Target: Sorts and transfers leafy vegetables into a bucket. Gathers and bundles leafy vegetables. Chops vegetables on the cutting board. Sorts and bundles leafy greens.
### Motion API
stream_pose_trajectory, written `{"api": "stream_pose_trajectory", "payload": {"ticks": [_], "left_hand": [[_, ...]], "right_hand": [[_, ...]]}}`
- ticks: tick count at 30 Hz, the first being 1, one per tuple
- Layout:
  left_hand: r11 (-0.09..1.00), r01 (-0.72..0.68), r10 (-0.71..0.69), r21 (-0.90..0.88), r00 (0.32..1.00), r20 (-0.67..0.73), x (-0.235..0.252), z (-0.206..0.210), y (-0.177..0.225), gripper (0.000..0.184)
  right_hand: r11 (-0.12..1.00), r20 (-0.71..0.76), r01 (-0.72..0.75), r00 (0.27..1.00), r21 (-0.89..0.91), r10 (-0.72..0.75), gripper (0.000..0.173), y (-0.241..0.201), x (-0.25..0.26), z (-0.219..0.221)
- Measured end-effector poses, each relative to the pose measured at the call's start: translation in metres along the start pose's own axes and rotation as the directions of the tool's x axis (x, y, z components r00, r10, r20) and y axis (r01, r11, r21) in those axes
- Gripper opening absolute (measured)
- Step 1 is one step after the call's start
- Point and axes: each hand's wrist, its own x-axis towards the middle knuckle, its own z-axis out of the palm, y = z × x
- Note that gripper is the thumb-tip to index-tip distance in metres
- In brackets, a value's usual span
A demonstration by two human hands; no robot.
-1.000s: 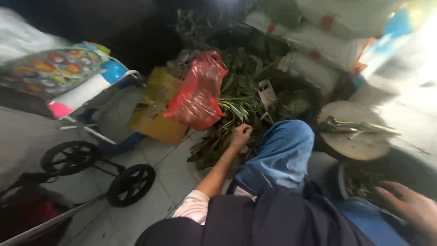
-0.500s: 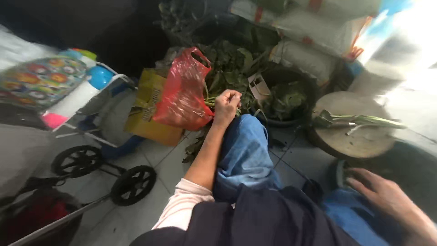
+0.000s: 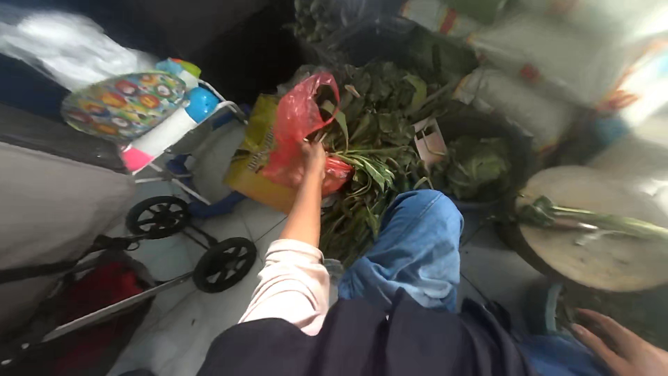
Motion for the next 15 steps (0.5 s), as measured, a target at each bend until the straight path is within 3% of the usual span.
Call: {"api": "stream_pose_trajectory", "payload": {"ticks": [3,5,7,9,11,13,14,15], "left_hand": [[0.977,0.143,-0.134,0.158,0.989,-0.063,-0.017,-0.012,-0.024,0.071],[0.925,0.129,-0.157,0.359,0.986,0.05,-0.034,-0.015,-0.048,0.062],[0.874,-0.015,-0.124,0.485,0.96,0.253,-0.05,-0.01,-0.075,0.049],[0.865,-0.18,-0.005,0.469,0.93,0.366,-0.073,-0.003,-0.095,0.045],[0.839,-0.365,0.262,0.404,0.921,0.289,-0.099,0.007,-0.116,0.035],[0.758,-0.533,0.458,0.376,0.846,0.275,-0.117,0.02,-0.134,0.029],[0.734,-0.573,0.47,0.364,0.816,0.338,-0.122,0.026,-0.139,0.027],[0.736,-0.565,0.395,0.373,0.806,0.441,-0.125,0.034,-0.14,0.026]], "right_hand": [[0.999,-0.005,-0.027,1.0,-0.019,0.026,0.053,-0.001,0.002,0.001],[0.999,0.001,-0.035,0.999,-0.035,0.035,0.053,-0.006,0.002,0.003],[0.998,0.017,-0.039,0.999,-0.044,0.039,0.053,-0.009,0.003,0.006],[0.998,0.023,-0.031,0.999,-0.051,0.032,0.052,-0.007,0.005,0.01],[0.999,0.016,-0.016,1.0,-0.052,0.016,0.05,-0.004,0.004,0.015],[0.999,-0.016,-0.016,1.0,-0.043,0.015,0.048,0.001,0.003,0.019],[0.999,-0.031,-0.021,0.999,-0.04,0.019,0.047,0.004,0.002,0.021],[0.999,-0.043,-0.031,0.999,-0.037,0.029,0.047,0.007,0.001,0.023]]}}
